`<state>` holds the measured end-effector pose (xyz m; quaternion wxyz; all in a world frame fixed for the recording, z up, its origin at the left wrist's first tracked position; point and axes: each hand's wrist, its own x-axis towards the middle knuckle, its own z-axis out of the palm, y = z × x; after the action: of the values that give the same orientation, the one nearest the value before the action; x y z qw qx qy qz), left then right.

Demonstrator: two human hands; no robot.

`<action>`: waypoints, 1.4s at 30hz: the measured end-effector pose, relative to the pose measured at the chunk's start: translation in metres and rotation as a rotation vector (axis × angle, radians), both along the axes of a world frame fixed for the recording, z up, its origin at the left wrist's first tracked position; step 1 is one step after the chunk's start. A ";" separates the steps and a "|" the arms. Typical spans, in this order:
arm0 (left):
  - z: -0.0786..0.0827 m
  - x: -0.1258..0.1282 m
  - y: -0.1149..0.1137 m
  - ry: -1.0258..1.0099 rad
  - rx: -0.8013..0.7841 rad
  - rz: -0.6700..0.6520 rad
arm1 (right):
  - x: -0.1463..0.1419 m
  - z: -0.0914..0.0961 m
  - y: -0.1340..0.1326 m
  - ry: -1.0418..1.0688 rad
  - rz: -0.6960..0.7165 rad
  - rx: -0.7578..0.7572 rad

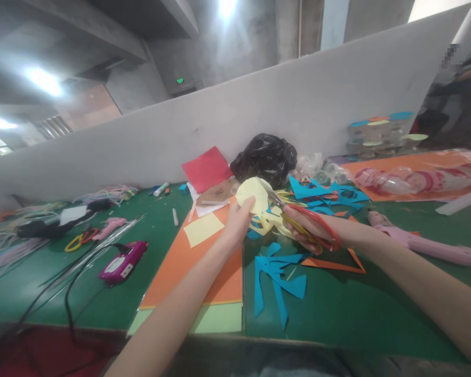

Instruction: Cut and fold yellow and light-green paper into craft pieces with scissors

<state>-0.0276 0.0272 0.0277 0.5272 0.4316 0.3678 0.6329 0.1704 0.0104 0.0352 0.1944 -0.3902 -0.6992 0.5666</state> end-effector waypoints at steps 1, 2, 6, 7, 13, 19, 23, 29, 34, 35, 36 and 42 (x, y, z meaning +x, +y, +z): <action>0.000 0.000 0.000 0.002 -0.004 0.002 | -0.001 0.000 0.000 -0.019 -0.006 0.006; 0.000 0.000 0.001 0.001 -0.008 0.005 | -0.002 0.000 0.000 -0.031 -0.006 -0.001; 0.000 0.001 0.002 -0.013 -0.027 0.037 | -0.001 -0.001 0.000 -0.026 -0.014 -0.022; 0.000 0.001 0.003 -0.014 -0.028 0.047 | 0.000 -0.001 0.000 -0.025 -0.009 -0.017; 0.001 0.002 0.000 0.011 -0.013 0.038 | 0.008 0.003 -0.004 0.014 0.085 0.001; 0.007 -0.002 -0.001 0.026 0.004 -0.055 | 0.008 0.009 -0.006 -0.032 0.123 0.058; 0.007 -0.004 0.000 0.032 -0.011 -0.073 | 0.007 0.004 -0.001 -0.038 0.050 0.055; 0.010 -0.005 -0.002 0.041 -0.006 -0.048 | 0.005 -0.001 0.005 -0.032 0.028 0.039; 0.011 -0.004 0.000 0.037 0.029 -0.039 | 0.001 0.007 0.000 -0.113 -0.019 0.026; 0.010 -0.004 0.001 0.035 0.036 -0.038 | 0.001 0.007 0.000 -0.101 -0.014 0.028; 0.010 -0.005 0.001 0.031 0.042 -0.040 | 0.001 0.006 0.001 -0.084 -0.008 0.033; 0.010 -0.006 0.001 0.016 0.034 -0.052 | 0.006 0.004 0.000 0.004 0.043 0.037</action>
<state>-0.0340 0.0285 0.0376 0.5329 0.4548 0.3497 0.6220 0.1764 0.0107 0.0394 0.1910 -0.3704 -0.7174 0.5583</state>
